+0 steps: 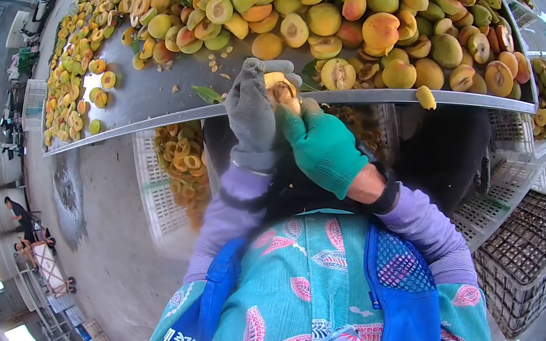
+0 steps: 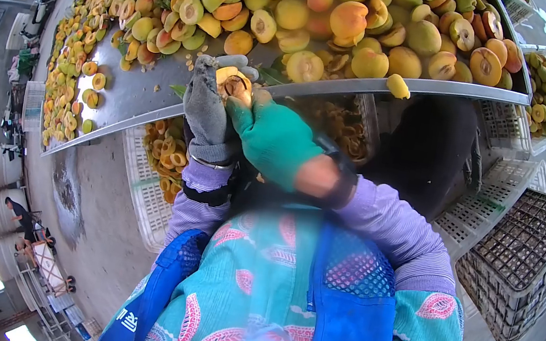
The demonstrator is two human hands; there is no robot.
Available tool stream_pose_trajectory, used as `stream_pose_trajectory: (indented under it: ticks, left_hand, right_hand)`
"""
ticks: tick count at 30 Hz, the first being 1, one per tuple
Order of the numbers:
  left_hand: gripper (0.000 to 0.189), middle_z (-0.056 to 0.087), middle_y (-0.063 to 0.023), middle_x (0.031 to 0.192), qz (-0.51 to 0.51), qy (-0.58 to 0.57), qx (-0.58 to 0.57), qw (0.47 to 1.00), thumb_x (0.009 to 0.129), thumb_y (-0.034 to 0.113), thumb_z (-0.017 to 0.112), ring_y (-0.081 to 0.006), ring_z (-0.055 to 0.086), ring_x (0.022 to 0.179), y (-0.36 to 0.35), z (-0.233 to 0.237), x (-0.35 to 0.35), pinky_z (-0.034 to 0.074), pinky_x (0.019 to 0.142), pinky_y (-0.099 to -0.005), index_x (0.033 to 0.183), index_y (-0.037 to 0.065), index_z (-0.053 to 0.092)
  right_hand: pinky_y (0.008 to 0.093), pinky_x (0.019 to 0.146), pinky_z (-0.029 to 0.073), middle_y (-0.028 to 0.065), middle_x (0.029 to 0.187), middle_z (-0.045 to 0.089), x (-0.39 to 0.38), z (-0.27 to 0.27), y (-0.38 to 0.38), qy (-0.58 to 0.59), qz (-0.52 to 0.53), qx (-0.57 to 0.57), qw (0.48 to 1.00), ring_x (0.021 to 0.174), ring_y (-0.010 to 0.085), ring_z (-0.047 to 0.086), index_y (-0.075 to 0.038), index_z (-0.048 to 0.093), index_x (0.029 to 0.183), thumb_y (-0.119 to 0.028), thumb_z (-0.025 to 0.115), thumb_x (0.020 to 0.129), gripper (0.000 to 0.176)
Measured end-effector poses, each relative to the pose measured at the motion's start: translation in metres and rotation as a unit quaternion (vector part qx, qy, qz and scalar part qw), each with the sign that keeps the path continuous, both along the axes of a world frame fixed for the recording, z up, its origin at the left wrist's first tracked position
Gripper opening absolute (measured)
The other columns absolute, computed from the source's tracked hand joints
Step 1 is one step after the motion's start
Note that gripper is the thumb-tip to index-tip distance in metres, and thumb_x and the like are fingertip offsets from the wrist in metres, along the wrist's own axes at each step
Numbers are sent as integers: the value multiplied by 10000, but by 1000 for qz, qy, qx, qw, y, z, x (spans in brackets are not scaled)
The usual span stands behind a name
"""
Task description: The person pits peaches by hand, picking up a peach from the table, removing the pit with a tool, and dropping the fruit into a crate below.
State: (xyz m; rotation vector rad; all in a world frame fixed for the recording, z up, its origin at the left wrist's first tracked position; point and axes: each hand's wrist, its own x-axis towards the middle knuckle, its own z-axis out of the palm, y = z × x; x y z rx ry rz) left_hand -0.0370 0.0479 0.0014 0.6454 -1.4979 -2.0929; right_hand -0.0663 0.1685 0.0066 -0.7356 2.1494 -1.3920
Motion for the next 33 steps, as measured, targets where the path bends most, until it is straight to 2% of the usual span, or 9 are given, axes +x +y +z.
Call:
stream_pose_trajectory:
  ticks: [2,6,12,15,18,24,27,30,33]
  left_hand:
    - [552,657,-153,882,-11,18,15,1000,1015,447,360,-208,620,799,0,0,3,520,737,-315,1043,-50,598]
    - [473,643,-140,776,16,53,-22,998,1010,377,399,-192,616,689,12,6,-2,514,629,-282,967,-42,616]
    - [484,651,-141,779,26,49,33,998,1017,377,389,-195,622,702,9,1,1,517,654,-283,969,-48,615]
    - [495,653,-144,773,31,38,-17,999,1016,386,384,-200,624,700,12,9,2,517,645,-282,969,-47,616]
    - [458,651,-144,766,27,23,-17,999,1010,361,419,-193,624,681,10,10,2,516,621,-283,955,-46,622]
    - [337,654,-117,761,55,64,-6,996,978,268,525,-171,621,654,15,10,-5,513,592,-283,893,-37,639]
    - [411,654,-118,747,-22,-42,-84,995,997,334,475,-183,634,689,-2,4,-7,516,639,-282,911,-31,643]
    - [381,651,-105,720,-92,-87,-121,985,985,290,492,-161,626,646,-10,16,-14,509,604,-266,870,-31,661]
    - [387,646,-102,704,-142,-97,-112,979,972,306,507,-156,616,631,-17,17,-17,498,585,-252,856,-26,669]
  right_hand:
    - [471,588,464,239,737,624,1,10,4,27,48,40,998,703,428,623,-15,535,972,-381,490,977,369]
    - [473,579,463,243,718,618,4,9,0,-21,-55,-62,996,700,437,620,-12,523,973,-356,496,981,346]
    - [471,587,458,243,730,618,3,13,7,26,-23,-18,999,700,440,610,-15,530,966,-345,504,979,332]
    - [473,594,455,243,735,616,3,6,7,27,-11,1,1000,715,449,601,-15,533,957,-333,504,979,320]
    - [438,581,452,209,719,609,3,-4,5,22,0,-41,999,645,373,609,-7,537,967,-328,502,982,323]
    - [287,527,410,19,696,559,8,-14,-7,-151,-3,-199,968,593,105,453,-15,566,1048,-349,471,999,351]
    - [309,588,459,78,804,622,9,-13,-6,-231,12,-201,952,644,194,567,26,570,1110,-404,485,989,454]
    - [258,500,419,29,740,576,13,5,-6,-416,-19,-227,880,563,140,522,-40,576,995,-442,473,985,415]
    - [233,422,371,5,662,528,11,9,-10,-606,-14,-284,743,483,98,460,-113,546,862,-473,453,984,391]
